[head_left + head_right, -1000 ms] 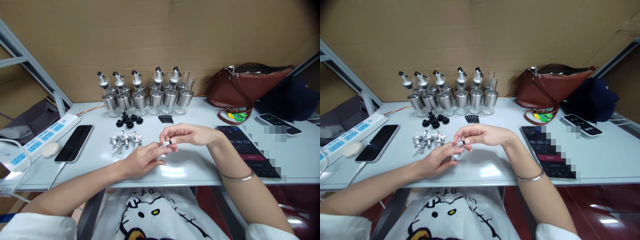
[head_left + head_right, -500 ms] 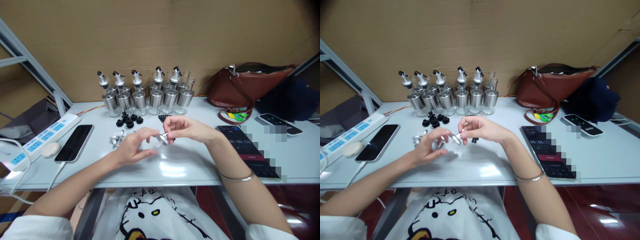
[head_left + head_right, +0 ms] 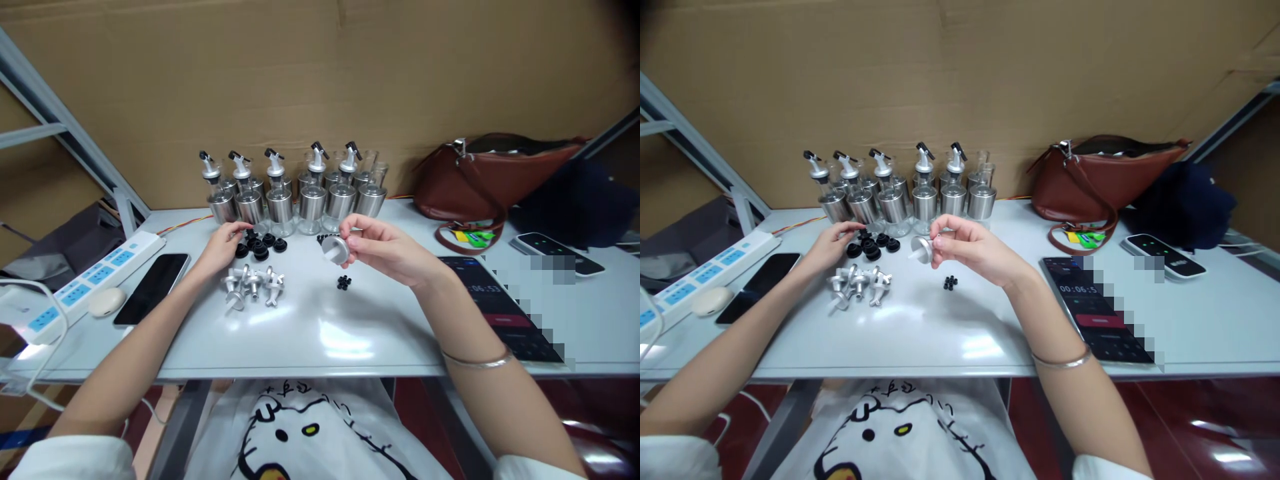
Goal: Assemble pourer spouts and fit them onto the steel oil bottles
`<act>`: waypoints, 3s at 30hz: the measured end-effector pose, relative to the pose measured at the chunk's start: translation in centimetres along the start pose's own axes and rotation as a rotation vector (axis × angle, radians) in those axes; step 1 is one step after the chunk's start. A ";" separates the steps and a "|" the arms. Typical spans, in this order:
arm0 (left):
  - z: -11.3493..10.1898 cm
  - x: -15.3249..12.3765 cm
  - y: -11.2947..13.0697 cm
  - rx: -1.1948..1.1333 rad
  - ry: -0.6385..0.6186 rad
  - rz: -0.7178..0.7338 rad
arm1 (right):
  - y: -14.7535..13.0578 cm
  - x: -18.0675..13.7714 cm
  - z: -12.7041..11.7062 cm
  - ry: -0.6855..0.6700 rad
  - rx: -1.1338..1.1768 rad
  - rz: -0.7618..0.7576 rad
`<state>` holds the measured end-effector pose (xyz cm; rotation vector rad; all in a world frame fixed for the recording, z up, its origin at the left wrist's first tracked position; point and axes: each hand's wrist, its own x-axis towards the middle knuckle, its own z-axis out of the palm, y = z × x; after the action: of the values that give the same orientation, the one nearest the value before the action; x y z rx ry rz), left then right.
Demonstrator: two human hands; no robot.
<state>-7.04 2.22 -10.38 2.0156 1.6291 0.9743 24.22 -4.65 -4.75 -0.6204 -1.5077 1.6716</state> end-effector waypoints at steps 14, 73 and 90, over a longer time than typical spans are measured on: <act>0.6 -0.5 1.0 -0.021 0.075 -0.044 | 0.2 0.1 0.0 0.068 -0.014 0.007; 3.8 -7.6 8.1 -1.021 -0.548 -0.153 | 0.8 0.1 0.4 -0.184 -0.296 0.173; 3.9 -8.4 8.9 -1.017 -0.736 -0.172 | 0.6 -0.4 0.3 -0.672 -0.434 0.478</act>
<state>1.17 -7.63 -9.53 1.2417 0.6547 0.6475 24.10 -5.18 -5.36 -0.7240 -2.3913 2.0490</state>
